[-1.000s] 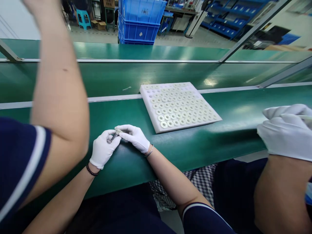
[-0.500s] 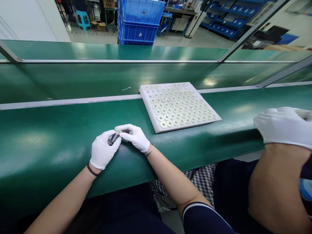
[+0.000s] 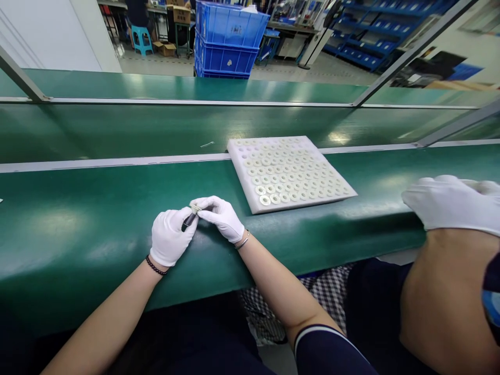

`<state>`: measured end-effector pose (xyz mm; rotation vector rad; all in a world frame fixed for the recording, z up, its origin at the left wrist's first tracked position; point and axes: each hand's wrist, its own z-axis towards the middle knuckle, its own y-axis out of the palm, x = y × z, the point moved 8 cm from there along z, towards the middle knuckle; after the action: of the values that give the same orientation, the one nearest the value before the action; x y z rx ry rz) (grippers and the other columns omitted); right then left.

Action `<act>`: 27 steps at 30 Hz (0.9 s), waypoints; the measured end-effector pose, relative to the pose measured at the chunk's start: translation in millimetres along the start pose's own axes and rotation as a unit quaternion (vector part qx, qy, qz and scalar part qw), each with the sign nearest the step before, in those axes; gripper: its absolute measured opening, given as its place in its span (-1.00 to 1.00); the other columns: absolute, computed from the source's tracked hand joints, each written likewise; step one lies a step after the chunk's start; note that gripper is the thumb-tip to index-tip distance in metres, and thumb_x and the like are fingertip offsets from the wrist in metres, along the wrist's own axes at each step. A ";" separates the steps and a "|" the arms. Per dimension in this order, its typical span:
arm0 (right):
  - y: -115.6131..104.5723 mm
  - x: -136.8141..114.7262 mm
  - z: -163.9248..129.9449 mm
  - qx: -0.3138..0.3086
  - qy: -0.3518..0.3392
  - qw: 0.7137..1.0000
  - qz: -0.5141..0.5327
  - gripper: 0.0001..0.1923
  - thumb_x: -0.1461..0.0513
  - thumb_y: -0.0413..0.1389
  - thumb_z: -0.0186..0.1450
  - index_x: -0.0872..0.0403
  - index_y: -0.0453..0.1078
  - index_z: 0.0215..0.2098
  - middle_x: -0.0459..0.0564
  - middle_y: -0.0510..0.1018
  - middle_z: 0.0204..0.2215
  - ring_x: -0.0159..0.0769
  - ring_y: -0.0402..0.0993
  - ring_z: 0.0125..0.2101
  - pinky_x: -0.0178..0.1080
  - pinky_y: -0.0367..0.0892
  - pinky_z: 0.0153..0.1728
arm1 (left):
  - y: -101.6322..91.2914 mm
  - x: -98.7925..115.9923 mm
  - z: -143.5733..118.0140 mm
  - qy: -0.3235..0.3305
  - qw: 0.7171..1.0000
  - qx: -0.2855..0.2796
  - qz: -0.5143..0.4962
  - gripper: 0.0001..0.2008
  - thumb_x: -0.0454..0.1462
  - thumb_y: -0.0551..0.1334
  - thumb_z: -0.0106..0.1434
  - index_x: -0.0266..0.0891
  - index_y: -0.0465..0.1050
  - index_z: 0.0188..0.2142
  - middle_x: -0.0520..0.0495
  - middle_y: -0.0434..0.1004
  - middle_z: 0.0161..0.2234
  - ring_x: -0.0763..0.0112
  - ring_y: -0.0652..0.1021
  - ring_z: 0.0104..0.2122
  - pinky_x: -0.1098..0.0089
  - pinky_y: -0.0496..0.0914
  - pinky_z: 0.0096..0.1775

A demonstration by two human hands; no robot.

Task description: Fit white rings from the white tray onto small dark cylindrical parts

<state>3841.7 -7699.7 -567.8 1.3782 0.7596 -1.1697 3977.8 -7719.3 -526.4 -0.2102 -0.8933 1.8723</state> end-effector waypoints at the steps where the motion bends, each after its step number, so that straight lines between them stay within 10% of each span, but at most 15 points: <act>1: 0.5 -1.2 -0.2 -0.003 -0.005 1.000 0.002 -0.79 0.21 0.34 0.09 0.10 0.47 -0.34 0.02 0.59 -0.16 -0.25 0.51 -0.09 -0.10 0.34 0.06 | -2.0 2.6 0.5 0.015 1.000 0.009 0.002 -0.87 -0.26 0.28 0.20 -0.24 0.48 -0.25 -0.06 0.51 -0.48 0.31 0.48 -0.48 0.32 0.31 -0.34; 13: 1.9 2.5 1.0 -0.001 0.034 0.999 -0.012 -0.77 0.18 0.31 0.12 0.11 0.48 -0.28 0.01 0.58 -0.14 -0.29 0.49 -0.09 -0.18 0.34 0.04 | -4.6 4.5 1.3 0.073 0.995 0.027 -0.064 -0.72 -0.39 0.34 0.15 -0.22 0.45 -0.13 0.00 0.49 -0.48 0.38 0.46 -0.48 0.34 0.29 -0.36; 27: 6.3 25.4 0.0 -0.052 0.134 0.983 -0.115 -0.72 0.15 0.09 0.29 0.14 0.45 -0.12 -0.03 0.55 -0.33 -0.45 0.37 -0.49 -0.35 0.29 -0.45 | 17.2 -17.5 -3.2 -0.172 0.950 -0.081 -0.246 -0.79 -0.20 0.35 0.18 -0.09 0.55 -0.16 0.06 0.48 -0.42 0.46 0.48 -0.45 0.43 0.39 -0.34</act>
<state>3855.3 -7705.2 -589.5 1.4033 1.1819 -1.1141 3975.4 -7736.3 -544.3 0.2331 -1.2116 1.3863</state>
